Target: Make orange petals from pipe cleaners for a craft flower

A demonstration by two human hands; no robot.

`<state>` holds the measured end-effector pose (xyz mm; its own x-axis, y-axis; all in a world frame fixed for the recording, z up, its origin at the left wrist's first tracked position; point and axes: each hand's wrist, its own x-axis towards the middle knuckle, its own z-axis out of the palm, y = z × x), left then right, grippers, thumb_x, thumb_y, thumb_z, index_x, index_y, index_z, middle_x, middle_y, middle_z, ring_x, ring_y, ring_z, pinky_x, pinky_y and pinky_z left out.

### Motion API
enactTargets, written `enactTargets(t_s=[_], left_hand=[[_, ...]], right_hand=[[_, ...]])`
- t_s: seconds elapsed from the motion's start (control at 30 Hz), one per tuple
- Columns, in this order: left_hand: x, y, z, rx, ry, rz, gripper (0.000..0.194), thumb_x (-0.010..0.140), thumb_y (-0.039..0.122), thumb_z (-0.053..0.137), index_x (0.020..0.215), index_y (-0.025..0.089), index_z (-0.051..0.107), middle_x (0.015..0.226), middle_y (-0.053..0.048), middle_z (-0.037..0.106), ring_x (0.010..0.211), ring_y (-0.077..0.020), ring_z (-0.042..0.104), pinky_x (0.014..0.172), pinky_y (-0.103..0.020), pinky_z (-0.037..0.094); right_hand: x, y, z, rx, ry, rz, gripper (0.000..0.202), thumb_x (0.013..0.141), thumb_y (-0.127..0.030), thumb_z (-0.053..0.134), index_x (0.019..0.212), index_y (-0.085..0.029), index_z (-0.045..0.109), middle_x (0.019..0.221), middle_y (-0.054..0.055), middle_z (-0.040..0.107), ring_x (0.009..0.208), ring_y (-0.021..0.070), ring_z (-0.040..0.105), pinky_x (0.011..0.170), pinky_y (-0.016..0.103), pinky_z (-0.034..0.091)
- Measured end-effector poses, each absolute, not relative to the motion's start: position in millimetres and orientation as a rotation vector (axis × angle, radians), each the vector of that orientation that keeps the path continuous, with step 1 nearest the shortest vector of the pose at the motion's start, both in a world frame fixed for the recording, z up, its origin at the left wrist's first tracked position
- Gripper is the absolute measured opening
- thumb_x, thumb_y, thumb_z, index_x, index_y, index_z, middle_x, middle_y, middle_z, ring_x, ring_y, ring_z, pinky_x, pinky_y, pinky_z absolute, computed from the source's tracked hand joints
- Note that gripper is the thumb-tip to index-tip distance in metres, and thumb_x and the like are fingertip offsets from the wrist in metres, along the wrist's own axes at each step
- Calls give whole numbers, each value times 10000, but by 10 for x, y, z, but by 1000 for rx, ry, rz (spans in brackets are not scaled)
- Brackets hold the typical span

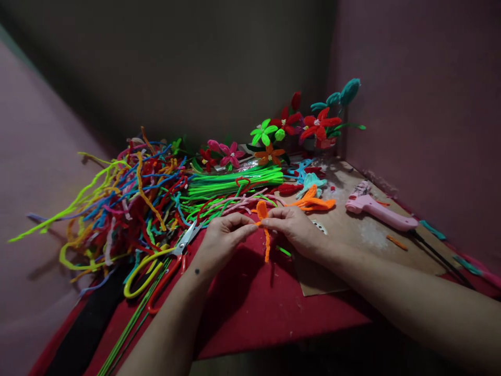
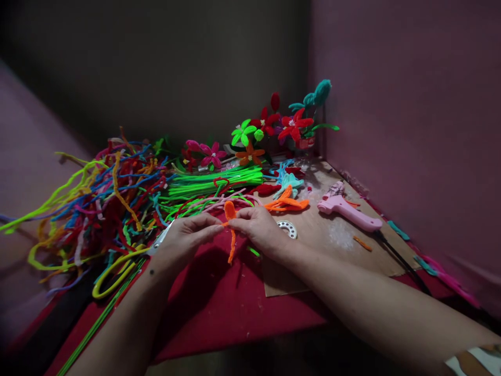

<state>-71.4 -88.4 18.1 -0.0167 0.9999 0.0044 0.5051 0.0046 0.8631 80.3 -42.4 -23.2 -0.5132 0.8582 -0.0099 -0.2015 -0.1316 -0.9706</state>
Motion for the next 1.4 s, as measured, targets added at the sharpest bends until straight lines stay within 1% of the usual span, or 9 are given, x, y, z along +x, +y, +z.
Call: enactTargets(t_s=[0.13, 0.37, 0.63, 0.73, 0.87, 1.03, 1.17, 1.3, 1.4], left_hand=[[-717, -882, 161, 1595, 1615, 895, 206, 688, 320, 614, 684, 116, 642, 587, 28, 522, 551, -69, 398, 532, -195, 323], [-702, -900, 189, 1619, 1630, 913, 211, 692, 326, 593, 678, 122, 642, 601, 16, 532, 560, -82, 415, 533, -204, 341], [-739, -881, 129, 1732, 1618, 900, 179, 728, 299, 580, 719, 133, 646, 666, -3, 604, 614, -103, 501, 591, -209, 402], [-749, -884, 63, 1931, 1648, 963, 153, 755, 281, 572, 733, 148, 644, 707, -13, 630, 659, -116, 541, 639, -220, 419], [-743, -911, -30, 2370, 1846, 1027, 181, 802, 260, 535, 677, 159, 619, 651, -19, 601, 620, -119, 533, 605, -227, 389], [-743, -909, -88, 2888, 2124, 674, 248, 835, 207, 456, 621, 170, 573, 640, -49, 580, 657, -170, 527, 634, -291, 346], [-798, -859, -77, 2633, 2172, 743, 221, 841, 213, 440, 684, 173, 591, 707, -54, 610, 697, -161, 552, 647, -267, 370], [-1015, -927, 90, 2222, 2234, 963, 227, 832, 322, 462, 751, 181, 620, 757, -31, 641, 713, -139, 583, 684, -229, 413], [-1318, -1159, 283, 2159, 2432, 727, 250, 826, 354, 439, 805, 197, 632, 848, -34, 661, 792, -165, 597, 715, -247, 414]], right_hand=[[808, -407, -240, -771, -1297, 1807, 147, 601, -227, 646, 567, -150, 525, 481, -54, 457, 453, 62, 369, 482, 232, 236], [825, -406, -229, -778, -1293, 1865, 93, 612, -201, 607, 562, -145, 551, 474, -36, 473, 439, 67, 372, 473, 240, 238], [795, -400, -265, -861, -1368, 1736, 179, 614, -215, 608, 497, -147, 490, 434, -53, 429, 426, 56, 347, 464, 234, 214], [788, -383, -292, -895, -1331, 1704, 183, 625, -218, 595, 500, -150, 479, 430, -56, 423, 416, 57, 334, 456, 237, 207], [772, -387, -320, -907, -1303, 1649, 203, 634, -238, 595, 501, -156, 464, 432, -65, 390, 416, 57, 310, 449, 241, 192], [756, -409, -346, -879, -1335, 1566, 206, 639, -220, 583, 493, -160, 450, 448, -65, 367, 440, 61, 298, 462, 246, 196], [774, -366, -354, -860, -1274, 1576, 243, 633, -231, 600, 475, -163, 428, 452, -58, 365, 446, 62, 303, 464, 246, 198], [805, -293, -357, -861, -1149, 1629, 151, 617, -268, 631, 607, -139, 553, 513, -33, 444, 457, 64, 336, 456, 241, 214], [812, -263, -362, -831, -1090, 1686, 190, 602, -254, 652, 740, -130, 609, 565, -18, 480, 471, 69, 363, 464, 244, 249]])
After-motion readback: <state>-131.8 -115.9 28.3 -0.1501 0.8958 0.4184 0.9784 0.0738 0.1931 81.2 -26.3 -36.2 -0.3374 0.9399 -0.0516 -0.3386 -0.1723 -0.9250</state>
